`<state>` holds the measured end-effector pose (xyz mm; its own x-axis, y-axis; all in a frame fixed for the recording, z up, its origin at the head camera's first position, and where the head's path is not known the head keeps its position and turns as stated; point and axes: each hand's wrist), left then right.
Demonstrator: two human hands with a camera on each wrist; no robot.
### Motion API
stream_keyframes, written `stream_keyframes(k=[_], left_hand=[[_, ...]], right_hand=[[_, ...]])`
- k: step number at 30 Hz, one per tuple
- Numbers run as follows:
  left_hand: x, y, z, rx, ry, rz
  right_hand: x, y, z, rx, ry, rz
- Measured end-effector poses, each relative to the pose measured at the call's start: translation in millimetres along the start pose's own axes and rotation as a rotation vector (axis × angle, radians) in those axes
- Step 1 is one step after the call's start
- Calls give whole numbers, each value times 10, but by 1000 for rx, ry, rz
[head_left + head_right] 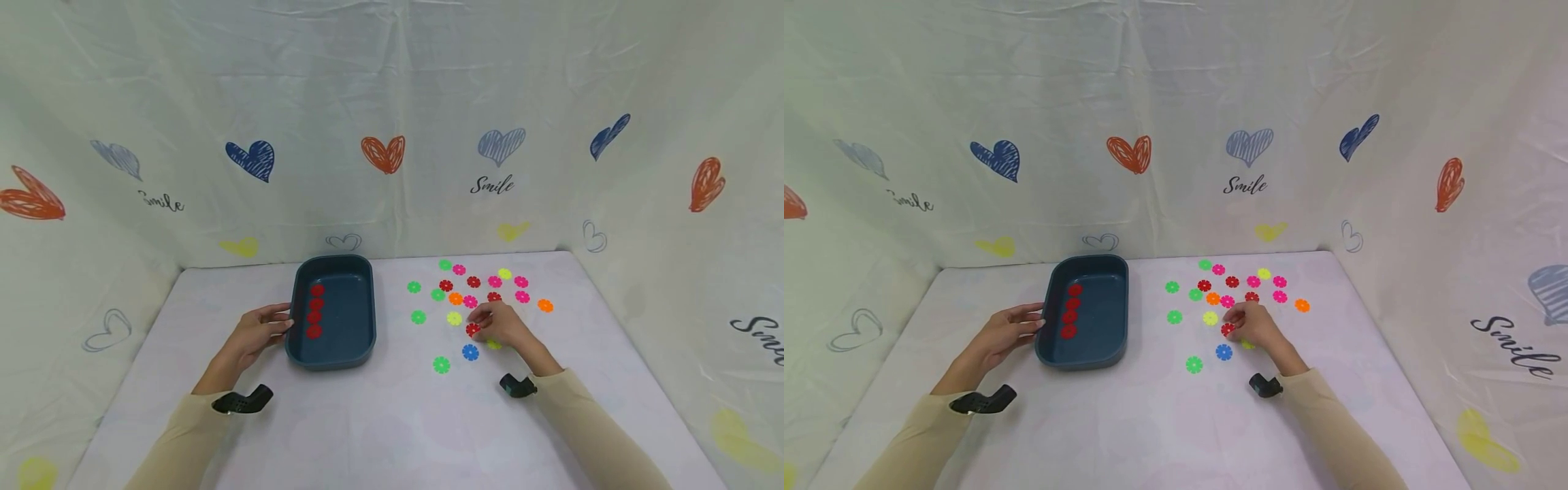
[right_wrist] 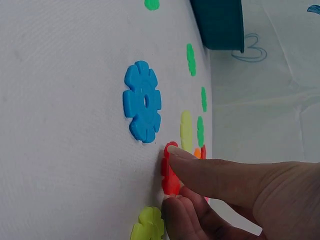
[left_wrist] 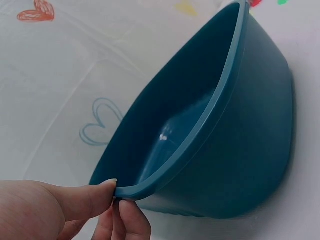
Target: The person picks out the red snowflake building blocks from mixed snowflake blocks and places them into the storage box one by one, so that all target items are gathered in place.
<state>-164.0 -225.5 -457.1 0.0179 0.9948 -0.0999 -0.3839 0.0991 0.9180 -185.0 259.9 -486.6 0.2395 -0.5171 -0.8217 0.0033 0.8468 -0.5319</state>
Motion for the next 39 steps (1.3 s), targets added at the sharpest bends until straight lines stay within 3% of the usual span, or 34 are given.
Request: stream_keyframes(k=[13,31,39], left_hand=[[18,41,50,-24,1,-1],[5,42,29,-22,-17,12],[7,51,40,-31,-9,15]], right_hand=[[28,-57,-2,0,-17,64],[-61,-39,-6,-19,-26,-7],[-112,-125,-42,-123,13,-61]])
Point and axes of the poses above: each hand's wrist, its own z-axis away from the middle knuckle, its own x-axis out of the palm, y = z × x, and after that the axes turned 9 degrees about z, right-handed
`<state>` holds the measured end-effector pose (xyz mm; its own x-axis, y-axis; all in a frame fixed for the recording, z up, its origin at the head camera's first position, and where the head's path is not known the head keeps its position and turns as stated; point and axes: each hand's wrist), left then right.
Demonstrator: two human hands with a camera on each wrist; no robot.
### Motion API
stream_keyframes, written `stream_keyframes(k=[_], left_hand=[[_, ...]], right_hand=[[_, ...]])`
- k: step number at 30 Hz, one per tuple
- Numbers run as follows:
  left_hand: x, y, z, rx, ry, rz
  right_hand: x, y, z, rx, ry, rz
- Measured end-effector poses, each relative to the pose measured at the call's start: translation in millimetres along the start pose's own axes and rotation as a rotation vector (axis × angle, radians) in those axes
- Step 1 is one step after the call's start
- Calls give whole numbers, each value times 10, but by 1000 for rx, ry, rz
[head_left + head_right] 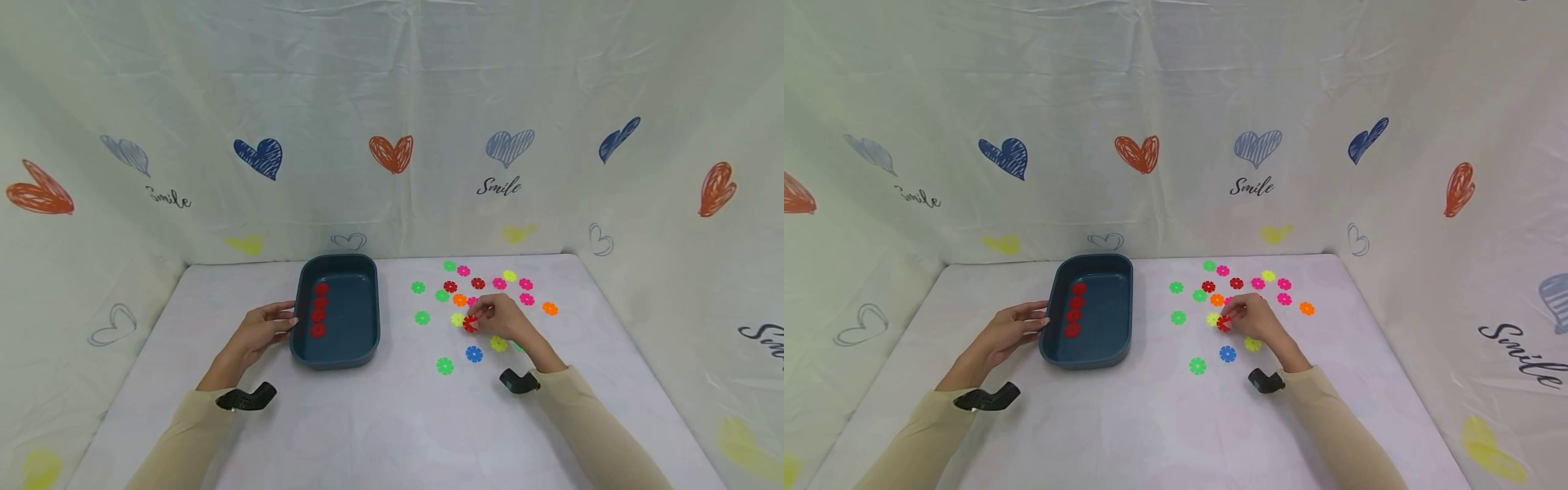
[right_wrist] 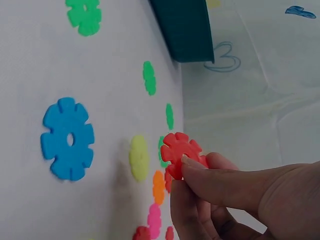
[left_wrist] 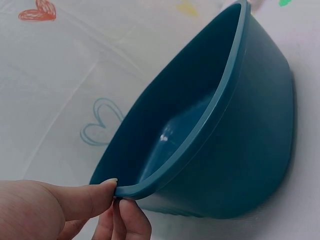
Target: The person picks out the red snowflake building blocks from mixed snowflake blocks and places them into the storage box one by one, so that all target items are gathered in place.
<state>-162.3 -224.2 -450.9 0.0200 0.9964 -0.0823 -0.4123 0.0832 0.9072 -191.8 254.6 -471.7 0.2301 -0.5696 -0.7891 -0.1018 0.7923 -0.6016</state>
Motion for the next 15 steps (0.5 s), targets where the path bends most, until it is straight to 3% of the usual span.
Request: stream_keyframes(k=[15], left_hand=[[2,-9,-2,4,0,3]], right_hand=[[22,-484,-95,-144,27,-51]])
Point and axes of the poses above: each hand's wrist, its own z-axis away from the middle knuckle, its own x-axis out of the palm, y = z × x, and after that the axes turned 9 degrees about z, right-handed
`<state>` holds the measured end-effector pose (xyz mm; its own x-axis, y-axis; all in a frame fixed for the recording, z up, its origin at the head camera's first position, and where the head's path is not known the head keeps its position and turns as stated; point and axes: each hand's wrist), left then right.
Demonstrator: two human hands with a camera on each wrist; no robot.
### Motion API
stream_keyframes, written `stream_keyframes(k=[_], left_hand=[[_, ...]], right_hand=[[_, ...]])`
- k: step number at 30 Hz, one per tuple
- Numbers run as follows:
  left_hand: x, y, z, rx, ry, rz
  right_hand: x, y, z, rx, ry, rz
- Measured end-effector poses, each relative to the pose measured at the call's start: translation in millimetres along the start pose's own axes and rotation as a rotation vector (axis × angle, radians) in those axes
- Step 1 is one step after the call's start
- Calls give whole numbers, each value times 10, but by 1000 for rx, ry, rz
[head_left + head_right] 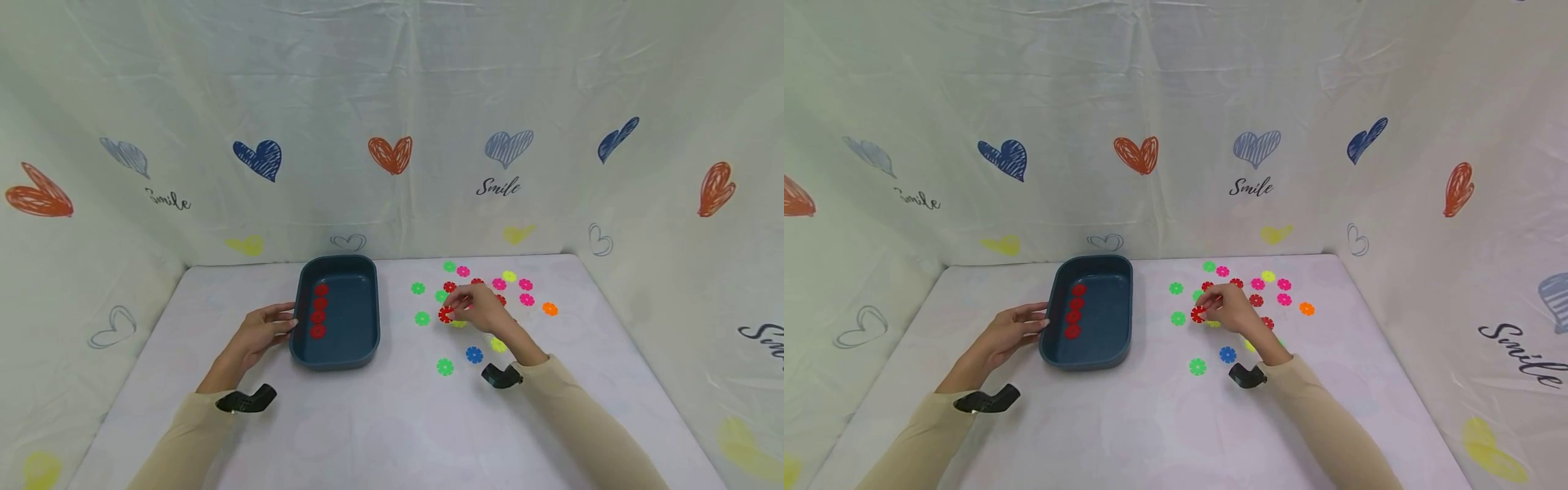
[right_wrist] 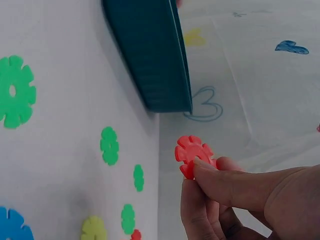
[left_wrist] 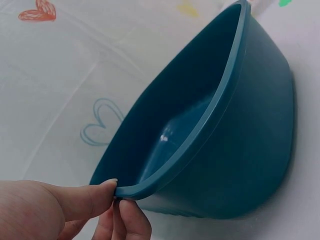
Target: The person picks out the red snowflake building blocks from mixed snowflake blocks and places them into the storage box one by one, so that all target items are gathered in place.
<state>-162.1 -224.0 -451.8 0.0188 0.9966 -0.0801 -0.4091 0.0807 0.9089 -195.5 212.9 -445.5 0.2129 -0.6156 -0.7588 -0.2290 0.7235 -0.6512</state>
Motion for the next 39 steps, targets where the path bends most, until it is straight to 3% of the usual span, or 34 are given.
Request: stream_keyframes(k=[10,39], left_hand=[[3,-20,-8,6,-1,-1],[18,6,-30,-12,26,-5]], right_hand=[[125,-303,-157,-91,-39,-61],[764,-1246,-723,-234,-190,-102]])
Point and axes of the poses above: each hand's wrist, its own z-axis away from the middle knuckle, its own x-axis out of the palm, y = z × x, and after that the axes turned 9 degrees about z, right-handed
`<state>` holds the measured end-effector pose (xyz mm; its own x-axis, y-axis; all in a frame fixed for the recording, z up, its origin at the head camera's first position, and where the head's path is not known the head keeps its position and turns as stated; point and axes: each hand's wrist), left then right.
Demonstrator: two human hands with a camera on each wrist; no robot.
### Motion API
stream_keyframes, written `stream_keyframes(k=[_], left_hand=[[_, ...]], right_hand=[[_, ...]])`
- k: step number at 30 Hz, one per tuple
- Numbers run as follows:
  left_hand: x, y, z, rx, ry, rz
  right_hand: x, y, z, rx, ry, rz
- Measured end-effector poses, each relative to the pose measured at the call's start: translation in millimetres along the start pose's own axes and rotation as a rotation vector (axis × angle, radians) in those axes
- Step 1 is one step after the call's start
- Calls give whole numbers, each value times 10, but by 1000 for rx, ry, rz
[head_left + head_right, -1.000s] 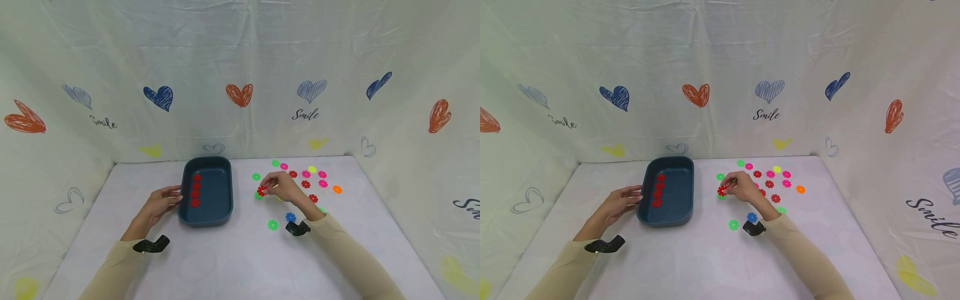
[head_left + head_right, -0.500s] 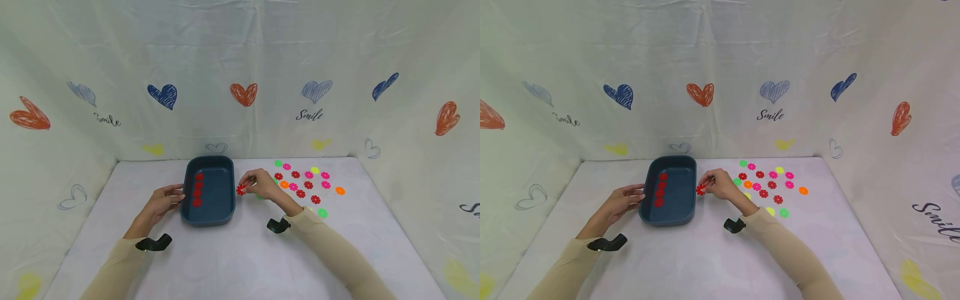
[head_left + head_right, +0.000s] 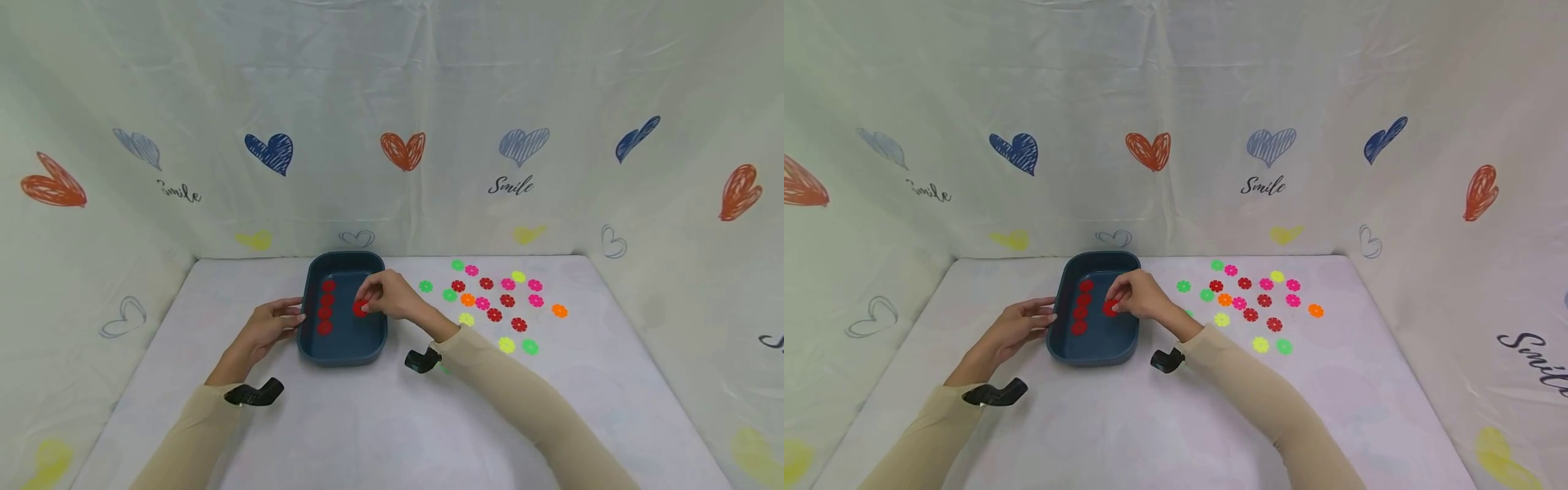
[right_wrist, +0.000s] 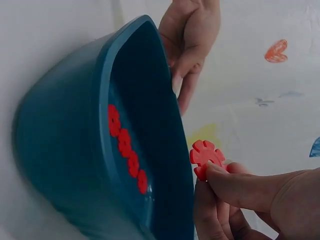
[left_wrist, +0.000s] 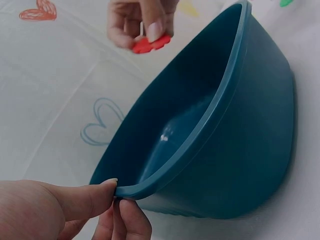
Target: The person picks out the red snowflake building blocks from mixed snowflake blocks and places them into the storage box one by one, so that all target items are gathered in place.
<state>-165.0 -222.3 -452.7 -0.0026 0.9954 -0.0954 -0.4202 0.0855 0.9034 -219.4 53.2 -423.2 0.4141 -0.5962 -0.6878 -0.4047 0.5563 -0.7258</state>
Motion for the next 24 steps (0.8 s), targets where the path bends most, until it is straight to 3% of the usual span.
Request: stream_keyframes(k=[12,24], left_hand=[[0,8,-1,2,1,3],[7,6,4,-3,-3,1]], right_hand=[[171,-183,-249,18,-102,30],[260,-221,-434,6,-206,52]])
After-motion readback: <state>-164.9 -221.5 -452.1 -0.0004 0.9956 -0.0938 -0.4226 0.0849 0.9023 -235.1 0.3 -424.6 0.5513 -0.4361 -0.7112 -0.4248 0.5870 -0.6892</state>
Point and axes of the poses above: each hand's wrist, its own z-axis away from the middle knuckle, its own x-axis out of the palm, y = z × x, and after that the axes turned 9 degrees about z, right-handed
